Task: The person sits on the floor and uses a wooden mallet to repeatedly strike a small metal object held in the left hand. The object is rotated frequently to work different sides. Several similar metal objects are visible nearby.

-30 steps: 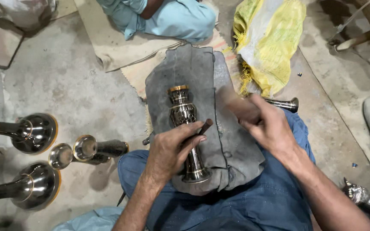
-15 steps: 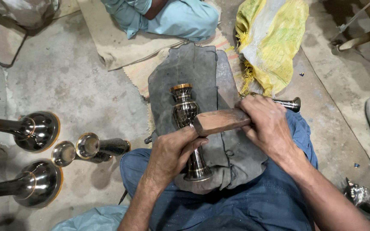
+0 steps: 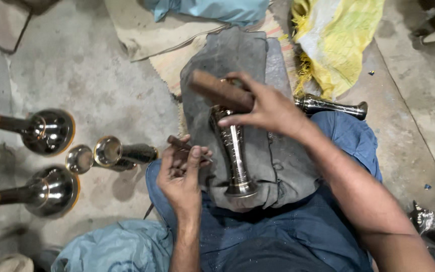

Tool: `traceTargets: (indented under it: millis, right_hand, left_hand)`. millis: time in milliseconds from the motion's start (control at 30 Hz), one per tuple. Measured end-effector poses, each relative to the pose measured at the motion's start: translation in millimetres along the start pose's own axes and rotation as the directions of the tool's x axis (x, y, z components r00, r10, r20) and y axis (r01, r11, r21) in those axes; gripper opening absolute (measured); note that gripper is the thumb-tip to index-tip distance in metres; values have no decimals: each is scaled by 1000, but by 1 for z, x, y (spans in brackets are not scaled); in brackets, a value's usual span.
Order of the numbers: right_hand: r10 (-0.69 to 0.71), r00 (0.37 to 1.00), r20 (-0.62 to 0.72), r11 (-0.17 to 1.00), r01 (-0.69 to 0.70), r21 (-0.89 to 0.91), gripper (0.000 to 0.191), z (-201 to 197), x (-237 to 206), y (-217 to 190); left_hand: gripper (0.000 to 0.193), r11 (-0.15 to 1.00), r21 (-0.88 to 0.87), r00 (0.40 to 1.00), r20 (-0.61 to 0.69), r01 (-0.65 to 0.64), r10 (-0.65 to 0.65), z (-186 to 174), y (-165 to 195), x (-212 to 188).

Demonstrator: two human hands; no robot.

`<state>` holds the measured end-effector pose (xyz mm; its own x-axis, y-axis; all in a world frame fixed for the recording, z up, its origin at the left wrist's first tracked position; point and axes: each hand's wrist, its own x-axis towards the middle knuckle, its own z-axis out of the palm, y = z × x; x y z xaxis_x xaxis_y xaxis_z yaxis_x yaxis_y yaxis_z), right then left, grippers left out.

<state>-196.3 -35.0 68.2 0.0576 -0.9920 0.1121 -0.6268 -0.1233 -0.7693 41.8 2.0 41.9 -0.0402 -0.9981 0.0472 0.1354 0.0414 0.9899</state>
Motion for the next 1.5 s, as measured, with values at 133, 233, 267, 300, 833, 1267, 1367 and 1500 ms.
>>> traceTargets:
  millis: [133,233,267,300,833,1267,1367,1500]
  right_hand:
    - [180,974,139,956,-207,210,101,-7,3,8]
    - [253,939,233,914,-311,259,104,-13,0,6]
    - [234,949,212,931,-282,234,105,-13,-1,4]
    - [207,960,187,948,-244,205,105,-13,-1,2]
    - [-149,983,-110,979,131,-155,69,-13,-19,-3]
    - [-469,883,11,566,310,-764,27,-83,-17,-75]
    - [-410,912,32,534,269,-801,21,-85,-19,-81]
    - [-330,944,26,562,218,-798,21,-86,-27,-77]
  left_hand:
    - [35,1000,-15,998,52,24,-23,3,-3,1]
    - [36,1000,-25,995,98,1,1,9,-4,0]
    - [36,999,-34,993,110,-27,31,11,-4,1]
    - [36,999,-35,992,116,-35,38,13,-3,2]
    - [38,953,132,956,150,-274,254,41,-5,10]
    - [35,903,131,909,145,-408,390,37,-30,14]
    - [23,886,295,934,119,-358,338,36,-24,13]
    - [33,911,247,943,131,-329,305,39,-19,13]
